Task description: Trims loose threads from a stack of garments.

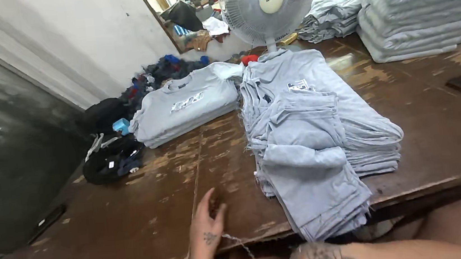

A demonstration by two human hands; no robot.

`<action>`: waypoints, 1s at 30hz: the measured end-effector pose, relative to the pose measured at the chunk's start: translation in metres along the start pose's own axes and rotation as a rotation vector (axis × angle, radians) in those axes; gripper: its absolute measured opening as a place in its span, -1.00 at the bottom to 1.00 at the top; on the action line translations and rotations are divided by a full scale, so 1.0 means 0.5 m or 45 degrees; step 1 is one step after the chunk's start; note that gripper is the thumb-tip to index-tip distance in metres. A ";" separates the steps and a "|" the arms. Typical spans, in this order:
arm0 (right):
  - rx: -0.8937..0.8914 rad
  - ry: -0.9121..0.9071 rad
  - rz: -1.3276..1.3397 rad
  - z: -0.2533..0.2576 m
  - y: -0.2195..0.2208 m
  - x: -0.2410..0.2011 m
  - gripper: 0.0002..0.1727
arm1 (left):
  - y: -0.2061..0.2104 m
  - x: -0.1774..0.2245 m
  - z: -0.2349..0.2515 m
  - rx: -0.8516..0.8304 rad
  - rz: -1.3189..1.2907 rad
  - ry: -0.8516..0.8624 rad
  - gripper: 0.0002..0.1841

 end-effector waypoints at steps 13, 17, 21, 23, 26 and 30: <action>0.704 -0.298 -0.028 0.006 0.078 0.090 -0.77 | -0.059 -0.075 -0.236 0.007 -0.943 -0.249 -0.68; 0.366 -0.163 0.104 -0.002 0.150 0.113 -0.77 | 0.027 -0.034 -0.259 0.141 -0.871 -0.214 -0.82; 0.059 0.064 0.164 -0.044 0.197 0.153 -0.70 | 0.153 0.045 -0.262 -0.063 -0.835 -0.004 -0.47; 0.175 0.077 0.209 -0.068 0.210 0.163 -0.73 | 0.209 0.094 -0.259 -0.156 -0.934 -0.011 -0.41; 0.314 0.188 0.217 -0.101 0.211 0.179 -0.73 | 0.255 0.141 -0.255 -0.159 -1.046 -0.047 -0.76; 0.514 0.350 0.183 -0.152 0.212 0.229 -0.74 | 0.219 0.083 -0.270 -0.147 -1.001 -0.131 -0.85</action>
Point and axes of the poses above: each hand's wrist, its own z-axis towards the middle knuckle, its own y-axis out of the palm, x = y × z, the point moved 2 cm from there along z, towards the middle knuckle, and after that the axes turned 9 degrees about y, right-handed, at the moved point
